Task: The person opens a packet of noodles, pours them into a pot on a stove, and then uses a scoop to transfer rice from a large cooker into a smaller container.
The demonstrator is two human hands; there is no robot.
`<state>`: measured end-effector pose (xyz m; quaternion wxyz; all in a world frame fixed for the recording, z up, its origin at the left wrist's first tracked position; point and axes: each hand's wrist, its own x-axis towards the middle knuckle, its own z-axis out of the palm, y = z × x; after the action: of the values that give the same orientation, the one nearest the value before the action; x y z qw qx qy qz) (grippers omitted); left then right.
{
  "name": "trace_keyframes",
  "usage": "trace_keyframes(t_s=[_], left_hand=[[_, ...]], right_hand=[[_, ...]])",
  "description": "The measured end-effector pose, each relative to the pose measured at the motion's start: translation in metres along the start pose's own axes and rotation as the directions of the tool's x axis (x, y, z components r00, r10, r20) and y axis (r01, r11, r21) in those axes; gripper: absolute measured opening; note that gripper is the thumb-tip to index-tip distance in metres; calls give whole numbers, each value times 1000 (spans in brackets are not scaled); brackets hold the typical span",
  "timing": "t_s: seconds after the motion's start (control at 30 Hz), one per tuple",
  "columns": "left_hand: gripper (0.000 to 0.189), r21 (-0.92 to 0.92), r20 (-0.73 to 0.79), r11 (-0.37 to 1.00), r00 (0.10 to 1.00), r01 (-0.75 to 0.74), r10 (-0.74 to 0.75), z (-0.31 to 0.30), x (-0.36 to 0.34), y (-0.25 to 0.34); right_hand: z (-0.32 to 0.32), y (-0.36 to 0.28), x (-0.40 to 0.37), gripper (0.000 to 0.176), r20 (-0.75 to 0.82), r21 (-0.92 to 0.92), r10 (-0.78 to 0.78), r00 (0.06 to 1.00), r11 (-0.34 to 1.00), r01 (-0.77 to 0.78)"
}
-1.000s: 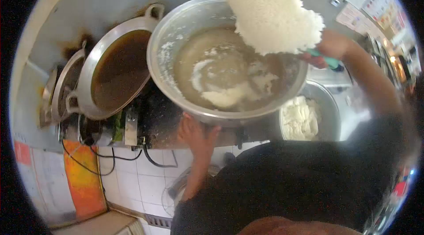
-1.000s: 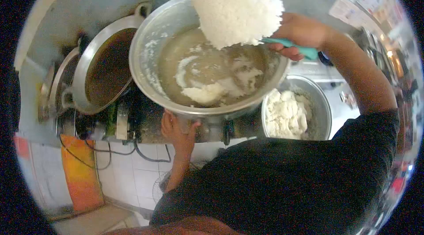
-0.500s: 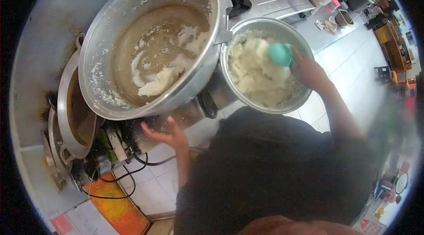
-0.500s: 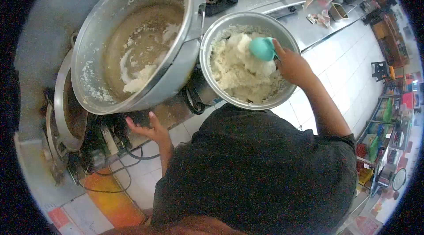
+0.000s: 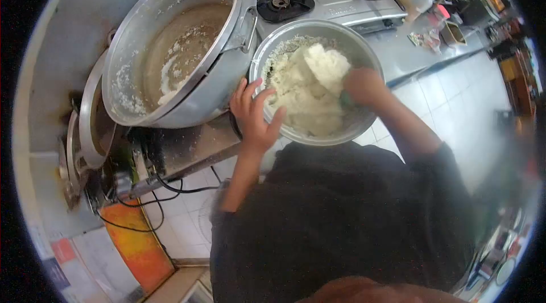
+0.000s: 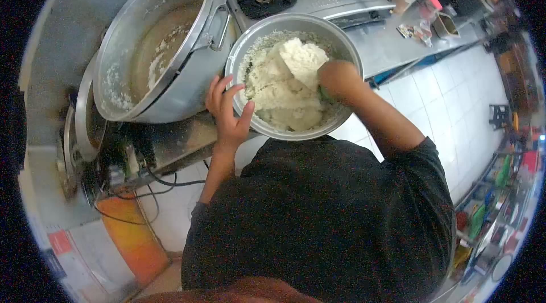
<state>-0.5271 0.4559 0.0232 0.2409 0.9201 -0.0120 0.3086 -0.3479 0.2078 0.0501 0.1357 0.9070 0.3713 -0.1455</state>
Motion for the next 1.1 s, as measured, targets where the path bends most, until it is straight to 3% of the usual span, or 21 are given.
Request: trace_keyframes(t_s=[0.1,0.13,0.23,0.27,0.37,0.4,0.53,0.63,0.67,0.77,0.93,1.03,1.1], left_hand=[[48,19,29,983,983,181,-182,19,4,14],[48,38,27,970,971,238,-239,24,2,16],[50,88,56,927,927,366,-371,31,-1,19],[51,98,81,915,913,392,-400,31,0,19],[52,242,93,873,885,424,-456,33,6,30],[54,264,99,859,874,439,-477,32,8,33],[57,285,74,837,860,467,-505,35,8,34],[58,236,66,841,855,488,-515,35,7,37],[60,227,47,853,869,471,-492,37,4,31],[61,249,35,850,873,464,-487,38,3,29],[64,244,2,861,888,445,-460,40,3,28],[62,250,8,864,892,436,-452,38,3,31],[61,253,20,863,890,437,-456,37,6,32]], right_hand=[[-13,21,-12,22,-79,21,-170,982,985,172],[-49,29,-35,23,-91,119,-202,975,970,212],[-103,48,-73,35,-204,285,-73,976,949,131],[-108,53,-73,31,-238,274,-53,970,954,119],[-48,57,-4,24,-295,137,-209,932,956,258],[-37,52,9,23,-300,106,-195,934,966,236],[-46,52,20,22,-275,2,-239,931,969,249],[-36,75,19,19,-394,21,-320,862,934,356],[-57,75,7,20,-162,17,-287,944,956,293],[-63,87,-22,20,-116,-31,-583,804,811,584],[-20,33,-8,25,-195,152,-401,895,889,432],[-39,38,-21,22,-104,71,-475,874,873,483],[-71,61,-43,20,-227,147,-454,861,858,491]])
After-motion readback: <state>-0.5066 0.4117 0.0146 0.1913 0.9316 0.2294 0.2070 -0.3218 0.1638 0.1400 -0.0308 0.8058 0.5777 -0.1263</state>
